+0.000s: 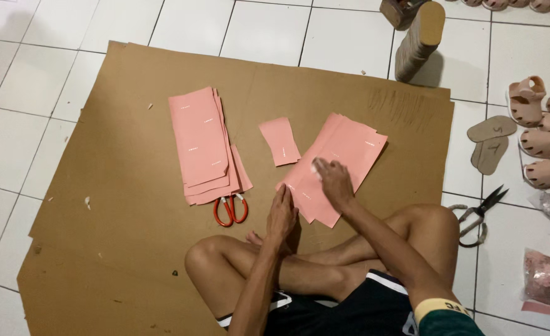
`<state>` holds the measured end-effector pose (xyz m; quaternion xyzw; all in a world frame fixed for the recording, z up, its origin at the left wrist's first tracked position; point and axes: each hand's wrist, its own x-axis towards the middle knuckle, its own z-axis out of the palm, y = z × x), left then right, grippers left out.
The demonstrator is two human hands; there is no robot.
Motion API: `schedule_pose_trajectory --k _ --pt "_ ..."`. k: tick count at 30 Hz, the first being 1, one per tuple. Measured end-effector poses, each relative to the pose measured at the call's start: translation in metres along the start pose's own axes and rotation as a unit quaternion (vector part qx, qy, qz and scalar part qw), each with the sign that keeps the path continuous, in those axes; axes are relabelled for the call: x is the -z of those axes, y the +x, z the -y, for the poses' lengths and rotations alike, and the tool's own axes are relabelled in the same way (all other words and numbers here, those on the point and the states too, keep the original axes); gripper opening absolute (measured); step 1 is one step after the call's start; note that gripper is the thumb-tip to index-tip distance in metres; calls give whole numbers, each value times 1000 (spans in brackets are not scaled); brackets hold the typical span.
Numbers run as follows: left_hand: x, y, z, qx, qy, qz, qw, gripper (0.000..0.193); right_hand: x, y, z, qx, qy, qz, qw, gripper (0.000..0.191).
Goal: The person sits on the floor and wipes pink shoe insoles one by one with a white cloth. They handle each insole individually, wipe it, and place it into a separate stack. Scissors and other insoles are visible nearby.
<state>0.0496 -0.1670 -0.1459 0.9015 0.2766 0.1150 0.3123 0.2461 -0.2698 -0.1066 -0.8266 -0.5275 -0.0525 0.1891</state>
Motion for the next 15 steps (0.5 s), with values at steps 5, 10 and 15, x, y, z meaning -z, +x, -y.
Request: schedule_pose_trajectory --k 5,10,15 --pt "10 1 -6 15 12 11 1000 78 19 -43 2 190 9 81 978 54" --pt "14 3 -8 38 -46 4 998 87 -2 -16 31 129 -32 32 991 57" --pt "14 1 -6 28 -30 2 999 84 10 -52 33 243 5 92 966 54"
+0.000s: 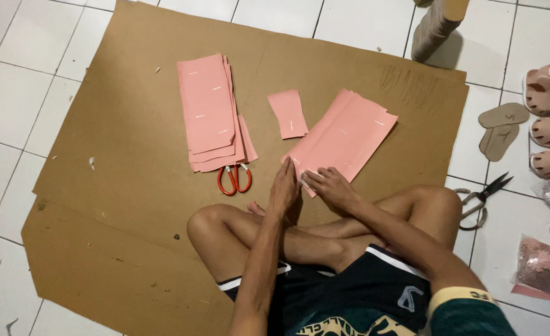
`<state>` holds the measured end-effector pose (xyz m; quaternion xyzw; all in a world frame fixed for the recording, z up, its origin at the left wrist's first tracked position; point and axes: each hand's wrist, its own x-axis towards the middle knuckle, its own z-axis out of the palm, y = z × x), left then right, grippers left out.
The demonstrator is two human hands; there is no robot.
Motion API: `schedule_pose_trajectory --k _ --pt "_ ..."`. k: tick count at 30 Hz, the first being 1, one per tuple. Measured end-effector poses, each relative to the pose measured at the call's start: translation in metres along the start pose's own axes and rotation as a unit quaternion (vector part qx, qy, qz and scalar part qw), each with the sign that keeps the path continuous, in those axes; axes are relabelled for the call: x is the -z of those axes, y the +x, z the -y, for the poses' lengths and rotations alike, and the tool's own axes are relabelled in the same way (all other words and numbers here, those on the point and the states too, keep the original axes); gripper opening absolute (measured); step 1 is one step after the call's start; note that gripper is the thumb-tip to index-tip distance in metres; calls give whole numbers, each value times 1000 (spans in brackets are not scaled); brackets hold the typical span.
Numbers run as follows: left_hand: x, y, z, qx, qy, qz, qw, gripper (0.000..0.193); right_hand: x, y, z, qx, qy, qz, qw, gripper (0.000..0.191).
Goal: The person sits on the floor and wipes pink shoe insoles one by one with a white cloth. They handle each insole individually, wipe it, and place it into a separate stack. Scissors and other insoles are visible nearby.
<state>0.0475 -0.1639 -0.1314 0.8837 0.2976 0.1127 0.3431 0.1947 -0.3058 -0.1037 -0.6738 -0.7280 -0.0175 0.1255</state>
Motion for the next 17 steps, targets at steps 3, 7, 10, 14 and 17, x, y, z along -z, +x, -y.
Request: schedule_pose_trajectory --k 3,7,10,14,17 --pt "0 1 0 22 2 13 1000 83 14 -13 -4 17 26 43 999 53" --pt "0 3 0 -13 2 -12 1000 83 10 23 3 1 -56 30 998 54" --pt "-1 1 2 -14 13 -12 1000 82 3 13 5 2 -35 -6 999 54" --pt "6 -2 -13 5 27 -3 1000 82 -1 -42 0 -1 -12 67 998 44" --pt "29 -19 -25 5 37 3 999 83 -8 -67 -10 -2 -46 204 978 45"
